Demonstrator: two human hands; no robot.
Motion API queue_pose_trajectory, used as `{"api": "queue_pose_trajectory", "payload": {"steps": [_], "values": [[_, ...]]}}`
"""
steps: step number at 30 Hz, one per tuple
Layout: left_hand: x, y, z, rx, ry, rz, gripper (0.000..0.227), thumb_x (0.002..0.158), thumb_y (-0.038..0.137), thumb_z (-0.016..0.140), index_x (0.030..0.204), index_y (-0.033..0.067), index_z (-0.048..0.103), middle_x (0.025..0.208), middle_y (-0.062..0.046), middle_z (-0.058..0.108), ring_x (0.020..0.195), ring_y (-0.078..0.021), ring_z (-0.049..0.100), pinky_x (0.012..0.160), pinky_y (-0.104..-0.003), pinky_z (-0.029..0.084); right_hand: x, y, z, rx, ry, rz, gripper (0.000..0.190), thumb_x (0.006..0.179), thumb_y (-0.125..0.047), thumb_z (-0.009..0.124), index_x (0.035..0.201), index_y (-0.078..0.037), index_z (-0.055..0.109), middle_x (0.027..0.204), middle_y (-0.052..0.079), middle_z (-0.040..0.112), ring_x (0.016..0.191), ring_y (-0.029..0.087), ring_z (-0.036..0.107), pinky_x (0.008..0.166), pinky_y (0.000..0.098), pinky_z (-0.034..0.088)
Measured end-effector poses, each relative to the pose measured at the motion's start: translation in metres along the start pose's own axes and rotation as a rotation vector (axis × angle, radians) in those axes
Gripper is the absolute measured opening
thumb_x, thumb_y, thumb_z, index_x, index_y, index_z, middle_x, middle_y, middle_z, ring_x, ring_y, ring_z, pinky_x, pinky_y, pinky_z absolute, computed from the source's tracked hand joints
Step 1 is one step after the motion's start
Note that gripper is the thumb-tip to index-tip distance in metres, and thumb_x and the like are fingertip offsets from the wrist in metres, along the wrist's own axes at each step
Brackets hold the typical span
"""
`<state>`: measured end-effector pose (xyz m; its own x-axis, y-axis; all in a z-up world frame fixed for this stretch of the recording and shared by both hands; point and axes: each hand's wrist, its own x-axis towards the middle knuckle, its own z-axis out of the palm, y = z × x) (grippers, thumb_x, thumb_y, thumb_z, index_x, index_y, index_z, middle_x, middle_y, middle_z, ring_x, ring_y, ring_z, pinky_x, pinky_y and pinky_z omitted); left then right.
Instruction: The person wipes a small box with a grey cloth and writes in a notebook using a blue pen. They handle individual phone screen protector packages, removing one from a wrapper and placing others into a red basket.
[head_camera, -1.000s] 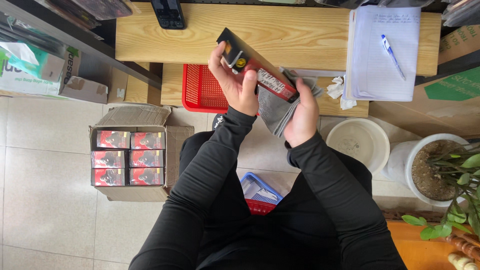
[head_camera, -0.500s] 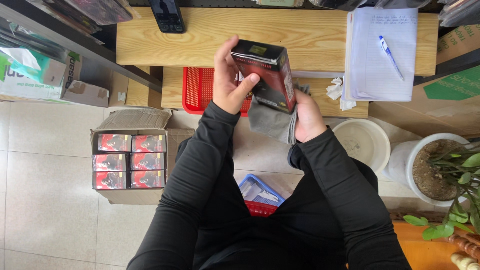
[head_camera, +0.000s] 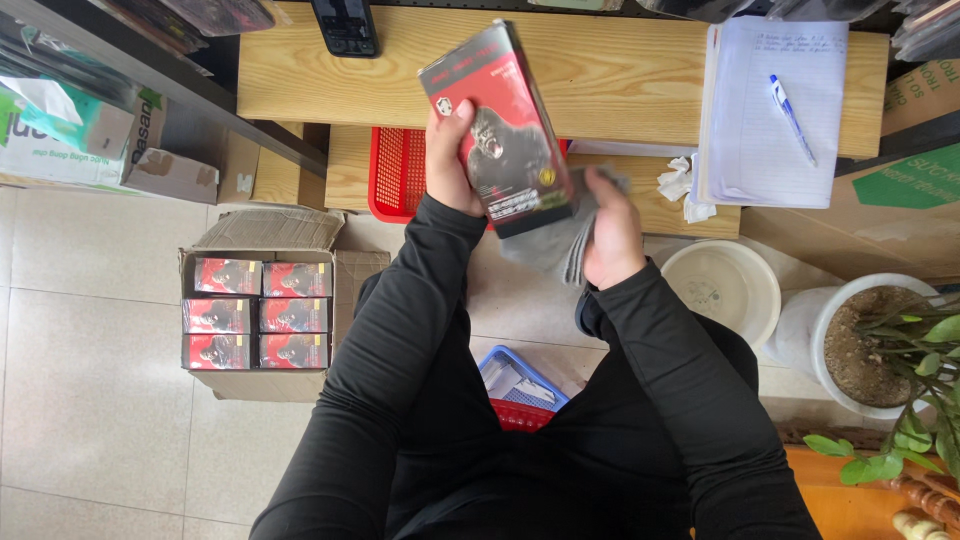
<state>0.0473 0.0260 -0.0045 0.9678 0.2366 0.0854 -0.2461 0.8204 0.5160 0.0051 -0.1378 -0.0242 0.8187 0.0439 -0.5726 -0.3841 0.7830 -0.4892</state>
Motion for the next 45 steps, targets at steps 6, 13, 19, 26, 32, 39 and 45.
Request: {"api": "queue_pose_trajectory", "payload": {"steps": [6,13,19,26,32,39,45], "values": [[0.015,-0.004,-0.024,-0.296,-0.043,-0.324,0.034,0.088,0.016,0.056,0.119,0.0014,0.06,0.114,-0.017,0.068,0.101,-0.0329,0.066,0.093,-0.045,0.052,-0.053,-0.012,0.021,-1.02,-0.346,-1.165,0.049,0.109,-0.032,0.034,0.141,0.004,0.046,0.145,0.019,0.05,0.139,0.029,0.047,0.121,0.0393,0.037],[0.007,0.016,0.006,-0.218,-0.097,-0.343,0.061,0.103,0.047,0.04,0.156,0.0169,0.031,0.148,-0.019,0.046,0.128,-0.0327,0.053,0.11,-0.047,0.043,-0.06,0.016,0.02,-1.805,-0.792,-1.459,0.049,0.098,-0.044,0.049,0.14,-0.018,0.055,0.149,0.009,0.047,0.141,0.039,0.039,0.113,0.0707,0.017],[-0.017,0.014,0.017,-0.129,-0.251,-0.395,0.058,0.107,0.045,0.037,0.148,0.0049,0.042,0.145,-0.021,0.05,0.125,-0.0329,0.055,0.107,-0.047,0.047,-0.036,0.018,0.004,-1.972,-0.697,-1.444,0.061,0.103,-0.055,0.045,0.153,-0.021,0.033,0.16,0.007,0.028,0.149,0.038,0.02,0.118,0.068,0.008],[-0.05,-0.026,0.023,-0.13,-0.201,-0.438,0.043,0.104,0.037,0.05,0.13,0.0039,0.057,0.123,-0.012,0.062,0.113,-0.0245,0.059,0.103,-0.042,0.041,-0.008,-0.007,0.007,-1.654,-0.555,-1.477,0.066,0.1,-0.058,0.022,0.157,-0.024,0.024,0.165,0.007,0.012,0.151,0.031,0.004,0.119,0.0596,-0.004],[-0.063,-0.024,0.047,-0.061,-0.02,-0.656,0.033,0.093,0.036,0.066,0.096,0.0025,0.067,0.08,-0.013,0.067,0.075,-0.0223,0.071,0.072,-0.032,0.057,-0.002,-0.042,0.006,-1.332,-0.42,-1.267,0.062,0.106,-0.051,0.025,0.15,-0.011,0.041,0.159,0.011,0.03,0.148,0.032,0.02,0.12,0.054,0.009],[-0.042,-0.004,0.07,-0.098,0.006,-0.456,0.033,0.087,0.04,0.071,0.088,0.0077,0.069,0.078,-0.013,0.071,0.07,-0.0218,0.072,0.072,-0.032,0.059,0.045,-0.069,-0.045,-0.38,0.079,-0.49,0.05,0.096,-0.049,0.056,0.125,-0.009,0.064,0.123,0.015,0.068,0.112,0.022,0.069,0.099,0.037,0.054],[-0.032,0.0,0.053,-0.159,0.04,-0.311,0.045,0.097,0.046,0.057,0.105,0.0041,0.069,0.1,-0.016,0.073,0.093,-0.0254,0.072,0.092,-0.036,0.055,0.023,-0.087,-0.002,0.054,0.079,-0.307,0.063,0.085,-0.055,0.062,0.129,-0.01,0.061,0.134,0.019,0.063,0.123,0.034,0.063,0.107,0.0484,0.048]]}}
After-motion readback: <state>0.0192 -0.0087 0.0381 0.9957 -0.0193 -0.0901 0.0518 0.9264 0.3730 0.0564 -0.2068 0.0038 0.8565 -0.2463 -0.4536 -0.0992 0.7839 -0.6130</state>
